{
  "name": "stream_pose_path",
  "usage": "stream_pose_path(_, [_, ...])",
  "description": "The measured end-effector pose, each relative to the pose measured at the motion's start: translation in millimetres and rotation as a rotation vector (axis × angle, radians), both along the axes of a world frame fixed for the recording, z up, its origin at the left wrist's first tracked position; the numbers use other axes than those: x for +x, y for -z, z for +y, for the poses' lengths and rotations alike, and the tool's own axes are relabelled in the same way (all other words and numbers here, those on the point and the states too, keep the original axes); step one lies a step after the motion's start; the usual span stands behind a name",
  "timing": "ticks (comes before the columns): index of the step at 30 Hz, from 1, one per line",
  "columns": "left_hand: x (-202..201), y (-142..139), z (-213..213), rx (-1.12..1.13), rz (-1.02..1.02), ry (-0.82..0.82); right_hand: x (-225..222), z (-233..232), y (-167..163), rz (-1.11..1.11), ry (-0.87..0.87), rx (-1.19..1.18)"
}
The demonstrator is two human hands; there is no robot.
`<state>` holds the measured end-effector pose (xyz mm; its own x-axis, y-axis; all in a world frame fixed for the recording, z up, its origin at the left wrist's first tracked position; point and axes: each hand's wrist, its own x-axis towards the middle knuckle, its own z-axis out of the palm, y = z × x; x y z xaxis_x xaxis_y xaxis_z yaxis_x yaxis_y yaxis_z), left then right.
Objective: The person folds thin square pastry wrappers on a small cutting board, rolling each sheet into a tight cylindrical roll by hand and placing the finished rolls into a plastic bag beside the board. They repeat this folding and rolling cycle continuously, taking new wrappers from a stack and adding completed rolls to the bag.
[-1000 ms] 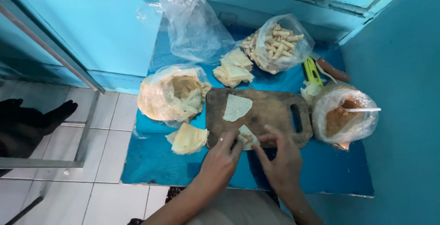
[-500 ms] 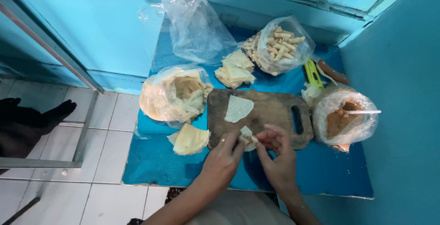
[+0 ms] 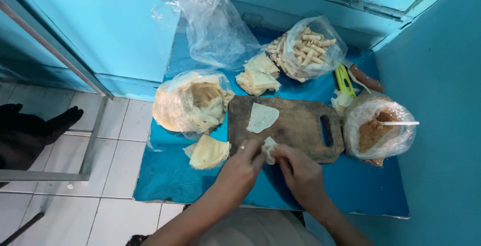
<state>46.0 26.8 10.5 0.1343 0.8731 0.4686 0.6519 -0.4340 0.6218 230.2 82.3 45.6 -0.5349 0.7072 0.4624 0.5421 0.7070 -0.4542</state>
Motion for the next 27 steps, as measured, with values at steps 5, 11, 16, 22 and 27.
stream_pose_path(5, [-1.3,-3.7,10.9,0.06,-0.199,-0.047,4.5,10.8,-21.6,-0.018,-0.156,-0.041])
stream_pose_path(11, [4.8,-13.1,16.3,-0.041,-0.243,-0.113,6.2,38.1,-4.4,0.034,-0.06,-0.416])
stream_pose_path(16, [10.1,-18.5,24.1,-0.108,-0.248,-0.2,2.7,63.3,17.5,0.221,-0.14,-0.866])
stream_pose_path(22, [10.8,-14.2,26.0,-0.119,-0.23,-0.238,5.6,50.1,15.4,0.124,-0.182,-0.421])
stream_pose_path(27, [-7.0,-12.1,18.6,0.097,0.078,-0.139,5.4,44.3,2.0,-0.029,-0.26,0.073])
